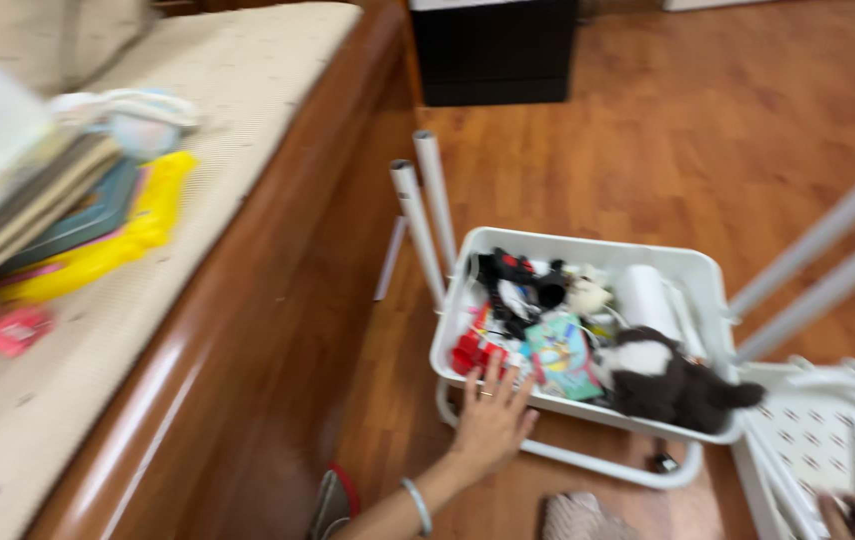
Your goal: The person assembles a white plastic storage shelf by screwing vertical poles into a base tray. They then empty a bin of toys onto a nearby table, wipe the empty bin with a cloth, and place the cleaned bin onto the assembled shelf frame.
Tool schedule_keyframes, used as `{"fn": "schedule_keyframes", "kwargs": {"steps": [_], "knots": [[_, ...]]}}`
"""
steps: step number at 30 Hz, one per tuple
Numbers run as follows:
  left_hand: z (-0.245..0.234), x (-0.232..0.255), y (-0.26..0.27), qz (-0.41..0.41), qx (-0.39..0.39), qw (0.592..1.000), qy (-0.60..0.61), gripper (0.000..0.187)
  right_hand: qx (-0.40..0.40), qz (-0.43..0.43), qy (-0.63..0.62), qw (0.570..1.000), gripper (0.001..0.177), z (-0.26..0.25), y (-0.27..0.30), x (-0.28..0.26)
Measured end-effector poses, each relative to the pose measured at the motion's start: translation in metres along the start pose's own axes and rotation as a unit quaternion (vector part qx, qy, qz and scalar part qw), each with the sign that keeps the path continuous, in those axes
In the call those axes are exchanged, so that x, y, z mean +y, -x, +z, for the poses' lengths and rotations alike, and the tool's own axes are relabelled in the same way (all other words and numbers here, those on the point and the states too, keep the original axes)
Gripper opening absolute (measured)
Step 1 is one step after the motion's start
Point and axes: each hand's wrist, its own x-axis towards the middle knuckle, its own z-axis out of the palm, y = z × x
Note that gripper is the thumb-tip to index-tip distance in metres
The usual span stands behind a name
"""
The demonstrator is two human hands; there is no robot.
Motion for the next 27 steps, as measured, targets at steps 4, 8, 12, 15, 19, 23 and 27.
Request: {"fn": "schedule_keyframes", "kwargs": {"steps": [4,8,12,15,19,23,27], "knots": [[0.004,-0.002,-0.005,0.012,0.025,1.0,-0.014,0.055,-0.049,-0.126,-0.208,0.969,0.037,-0.001,0.031,-0.028],[0.008,-0.004,-0.01,0.009,0.054,0.998,-0.007,0.057,-0.002,-0.249,-0.114,0.962,0.043,-0.017,0.069,-0.097],[0.006,-0.003,-0.014,0.004,0.066,0.997,-0.029,0.057,0.106,-0.317,-0.239,0.912,0.037,-0.044,0.083,-0.155],[0.0,0.007,-0.019,-0.002,0.041,0.998,-0.042,0.057,0.084,-0.222,-0.344,0.909,0.033,-0.047,0.087,-0.163],[-0.007,0.046,-0.041,0.061,0.048,0.996,0.031,0.069,0.045,-0.068,-0.432,0.898,0.037,-0.021,0.096,-0.127],[-0.004,0.091,-0.086,0.102,0.039,0.988,0.106,0.071,-0.006,-0.039,-0.33,0.943,0.037,0.025,0.111,-0.057],[0.009,0.118,-0.134,0.088,0.076,0.985,0.129,0.062,-0.032,-0.073,-0.222,0.972,0.036,0.083,0.122,0.0]]}}
